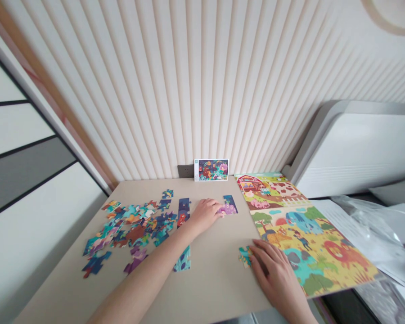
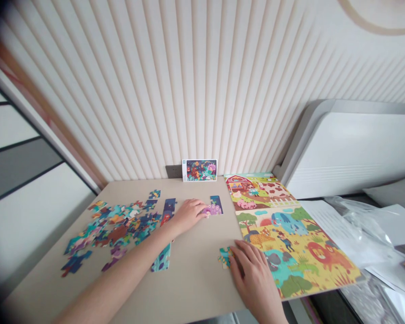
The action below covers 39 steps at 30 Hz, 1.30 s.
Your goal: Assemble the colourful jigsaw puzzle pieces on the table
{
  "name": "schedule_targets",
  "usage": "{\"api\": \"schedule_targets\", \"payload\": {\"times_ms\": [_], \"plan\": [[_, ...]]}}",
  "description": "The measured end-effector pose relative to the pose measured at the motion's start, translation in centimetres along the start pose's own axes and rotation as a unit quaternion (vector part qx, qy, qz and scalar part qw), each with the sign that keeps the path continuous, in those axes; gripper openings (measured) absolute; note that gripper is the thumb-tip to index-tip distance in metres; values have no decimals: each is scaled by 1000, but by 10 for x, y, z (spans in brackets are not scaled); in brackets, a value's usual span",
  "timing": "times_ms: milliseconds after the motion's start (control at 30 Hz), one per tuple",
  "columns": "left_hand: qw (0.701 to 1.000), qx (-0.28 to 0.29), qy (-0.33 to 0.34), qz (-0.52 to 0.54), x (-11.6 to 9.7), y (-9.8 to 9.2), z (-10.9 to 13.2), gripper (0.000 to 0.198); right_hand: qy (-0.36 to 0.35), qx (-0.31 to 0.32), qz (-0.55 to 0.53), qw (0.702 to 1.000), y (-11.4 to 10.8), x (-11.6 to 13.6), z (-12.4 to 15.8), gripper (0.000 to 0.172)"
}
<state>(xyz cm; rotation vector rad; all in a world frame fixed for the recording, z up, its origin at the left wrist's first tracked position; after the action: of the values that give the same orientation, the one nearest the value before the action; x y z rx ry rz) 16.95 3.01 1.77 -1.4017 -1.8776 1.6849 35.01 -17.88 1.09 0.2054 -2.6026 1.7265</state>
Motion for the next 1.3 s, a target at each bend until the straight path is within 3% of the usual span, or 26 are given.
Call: {"api": "schedule_targets", "payload": {"times_ms": [467,800,1067,1167,1300], "plan": [[993,24,53,-104,-12,-1,6,19,-2,6,4,1000,3,-1,0,30],[988,39,106,-103,-21,1,3,23,-2,9,13,1000,1,0,-1,29],[990,54,110,-73,-19,8,5,37,-83,11,105,991,-7,16,-6,31],[991,54,104,-63,-19,7,5,37,-96,23,101,990,-14,15,-23,29],[994,54,83,-42,-17,9,4,35,-120,65,15,990,-6,-1,-82,33]]}}
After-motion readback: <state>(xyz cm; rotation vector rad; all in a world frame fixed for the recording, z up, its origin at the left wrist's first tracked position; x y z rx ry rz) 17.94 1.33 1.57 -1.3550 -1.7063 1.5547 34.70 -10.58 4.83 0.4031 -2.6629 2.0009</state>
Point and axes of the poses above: each hand's wrist, its own z-axis away from the middle knuckle, its own y-axis out of the palm, x = y × z, the point moved 5 cm from there along -z, towards the middle knuckle, and after that the axes turned 9 degrees about z, right-handed, at the moved point
